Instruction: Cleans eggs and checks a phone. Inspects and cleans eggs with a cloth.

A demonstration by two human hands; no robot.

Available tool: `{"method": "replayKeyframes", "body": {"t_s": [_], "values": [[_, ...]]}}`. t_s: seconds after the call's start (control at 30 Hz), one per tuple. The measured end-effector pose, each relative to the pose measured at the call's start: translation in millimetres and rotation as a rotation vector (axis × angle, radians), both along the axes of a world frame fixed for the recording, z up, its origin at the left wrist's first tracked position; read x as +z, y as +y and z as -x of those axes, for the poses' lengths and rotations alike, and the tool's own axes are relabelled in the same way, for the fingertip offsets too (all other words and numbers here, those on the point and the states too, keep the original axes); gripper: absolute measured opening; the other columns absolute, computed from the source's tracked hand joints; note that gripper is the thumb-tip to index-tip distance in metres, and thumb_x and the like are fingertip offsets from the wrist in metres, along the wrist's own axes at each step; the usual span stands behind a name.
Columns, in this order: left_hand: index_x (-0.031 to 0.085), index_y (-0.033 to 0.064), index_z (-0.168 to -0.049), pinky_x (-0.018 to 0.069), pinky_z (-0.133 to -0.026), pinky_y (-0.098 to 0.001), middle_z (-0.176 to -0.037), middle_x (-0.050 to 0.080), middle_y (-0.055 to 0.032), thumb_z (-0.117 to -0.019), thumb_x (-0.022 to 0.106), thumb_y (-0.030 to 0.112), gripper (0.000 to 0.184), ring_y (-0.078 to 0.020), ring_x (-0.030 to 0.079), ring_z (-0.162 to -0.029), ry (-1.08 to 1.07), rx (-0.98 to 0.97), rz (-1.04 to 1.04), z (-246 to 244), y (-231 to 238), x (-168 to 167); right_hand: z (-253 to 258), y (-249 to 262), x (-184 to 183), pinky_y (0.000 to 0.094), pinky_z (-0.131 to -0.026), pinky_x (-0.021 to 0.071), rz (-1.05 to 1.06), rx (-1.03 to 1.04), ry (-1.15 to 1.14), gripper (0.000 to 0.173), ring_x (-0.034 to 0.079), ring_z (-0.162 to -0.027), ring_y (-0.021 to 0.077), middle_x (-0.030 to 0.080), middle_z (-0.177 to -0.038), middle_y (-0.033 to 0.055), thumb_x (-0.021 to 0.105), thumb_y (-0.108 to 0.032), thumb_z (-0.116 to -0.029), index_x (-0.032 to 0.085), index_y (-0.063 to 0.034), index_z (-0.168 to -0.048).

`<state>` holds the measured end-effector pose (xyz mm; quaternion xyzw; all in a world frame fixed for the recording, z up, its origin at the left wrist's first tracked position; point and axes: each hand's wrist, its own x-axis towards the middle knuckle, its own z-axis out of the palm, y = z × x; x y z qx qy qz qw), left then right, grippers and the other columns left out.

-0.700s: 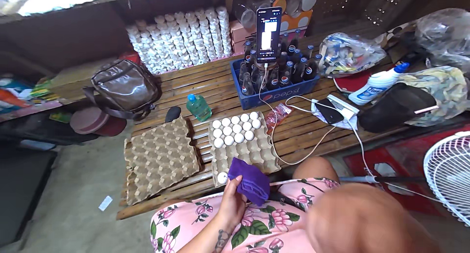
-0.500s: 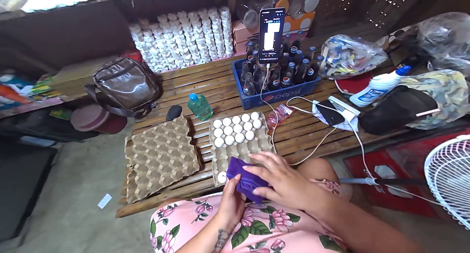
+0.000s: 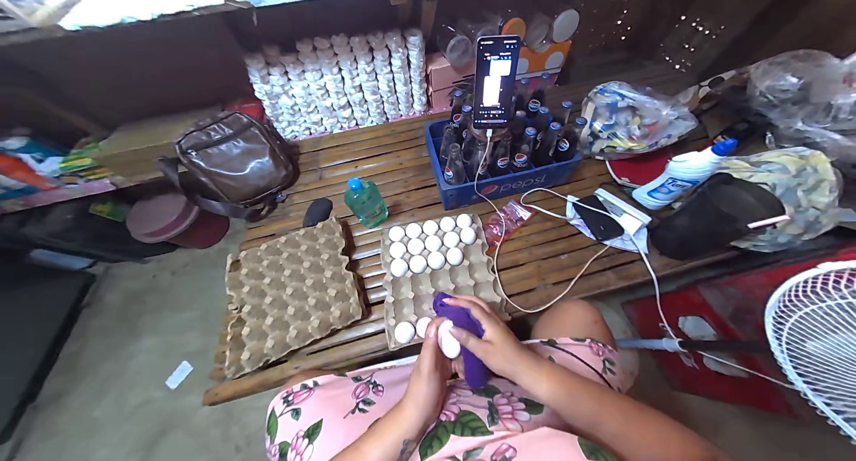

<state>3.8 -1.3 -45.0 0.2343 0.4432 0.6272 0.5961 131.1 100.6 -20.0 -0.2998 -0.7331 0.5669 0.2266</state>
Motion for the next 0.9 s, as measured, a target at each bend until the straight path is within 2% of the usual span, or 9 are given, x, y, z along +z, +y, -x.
{"method": "replayKeyframes", "body": {"t_s": [0.07,0.17,0.27,0.37,0.47,0.6,0.7,0.77,0.9], "values": [[0.041,0.0054,-0.136,0.0605,-0.076,-0.0333,-0.111,0.067,-0.0066,-0.1098,0.018,0.041,0.050,-0.0150,0.070,-0.088,-0.012,-0.014,0.023,0,0,0,1,1,-3,0.0380,-0.114,0.0421,0.143,-0.047,0.029,0.053,0.051,-0.134,0.0205,0.055,-0.143,0.0177,0.061,-0.033,-0.0998,0.054,-0.0049,-0.144],[0.040,0.0086,-0.134,0.0596,-0.071,-0.0293,-0.103,0.067,-0.0044,-0.1096,0.028,0.041,0.042,-0.0121,0.069,-0.081,-0.088,0.020,0.057,0,2,2,1,-4,-2,0.0335,-0.108,0.0474,0.172,-0.075,0.038,0.060,0.057,-0.126,0.0143,0.056,-0.138,0.0155,0.058,-0.038,-0.1015,0.043,-0.0014,-0.146],[0.036,0.0057,-0.141,0.0606,-0.081,-0.0374,-0.111,0.068,-0.0118,-0.1106,0.024,0.042,0.049,-0.0199,0.071,-0.095,-0.133,0.097,0.148,1,6,2,-2,-13,-7,0.0393,-0.110,0.0457,-0.098,-0.009,0.001,0.055,0.055,-0.131,0.0209,0.056,-0.140,0.0185,0.057,-0.038,-0.1018,0.049,0.0020,-0.139],[0.036,0.0047,-0.146,0.0563,-0.095,-0.0407,-0.123,0.065,-0.0124,-0.1103,0.018,0.040,0.053,-0.0207,0.066,-0.112,-0.059,0.133,0.176,-1,6,-1,-1,-13,-14,0.0457,-0.111,0.0447,-0.435,0.066,-0.011,0.042,0.052,-0.135,0.0314,0.052,-0.146,0.0209,0.057,-0.037,-0.1025,0.059,-0.0055,-0.130],[0.039,0.0048,-0.143,0.0576,-0.089,-0.0348,-0.120,0.065,-0.0082,-0.1096,0.022,0.037,0.050,-0.0150,0.067,-0.105,0.019,0.062,0.132,-2,2,0,0,-5,-9,0.0445,-0.109,0.0464,-0.373,0.037,0.007,0.036,0.053,-0.134,0.0282,0.054,-0.145,0.0184,0.059,-0.035,-0.1019,0.066,-0.0079,-0.125],[0.045,0.0073,-0.124,0.0536,-0.062,-0.0243,-0.091,0.064,-0.0020,-0.1074,0.032,0.044,0.043,-0.0077,0.062,-0.071,0.036,-0.022,0.095,-2,1,0,0,6,-5,0.0367,-0.109,0.0456,0.104,-0.048,-0.002,0.043,0.055,-0.127,0.0200,0.059,-0.136,0.0168,0.058,-0.031,-0.1009,0.064,0.0004,-0.129],[0.045,0.0090,-0.124,0.0529,-0.060,-0.0233,-0.084,0.064,-0.0013,-0.1092,0.025,0.042,0.041,-0.0073,0.061,-0.065,-0.040,0.024,0.089,-2,2,6,1,5,-4,0.0354,-0.106,0.0477,0.260,-0.053,-0.009,0.042,0.058,-0.121,0.0176,0.061,-0.130,0.0153,0.055,-0.033,-0.1027,0.064,-0.0014,-0.129],[0.047,0.0089,-0.123,0.0533,-0.059,-0.0241,-0.080,0.064,-0.0022,-0.1098,0.020,0.042,0.045,-0.0082,0.060,-0.063,-0.108,0.102,0.125,-2,5,8,0,0,0,0.0377,-0.109,0.0447,0.202,-0.035,-0.018,0.045,0.054,-0.128,0.0213,0.056,-0.138,0.0184,0.056,-0.032,-0.1018,0.062,0.0004,-0.133],[0.046,0.0032,-0.136,0.0597,-0.086,-0.0400,-0.108,0.070,-0.0120,-0.1112,0.015,0.042,0.056,-0.0207,0.071,-0.097,-0.154,0.153,0.173,-2,6,5,-2,-8,-1,0.0462,-0.113,0.0430,-0.157,0.060,-0.038,0.042,0.049,-0.136,0.0279,0.051,-0.147,0.0176,0.060,-0.032,-0.1000,0.064,-0.0091,-0.135]]}}
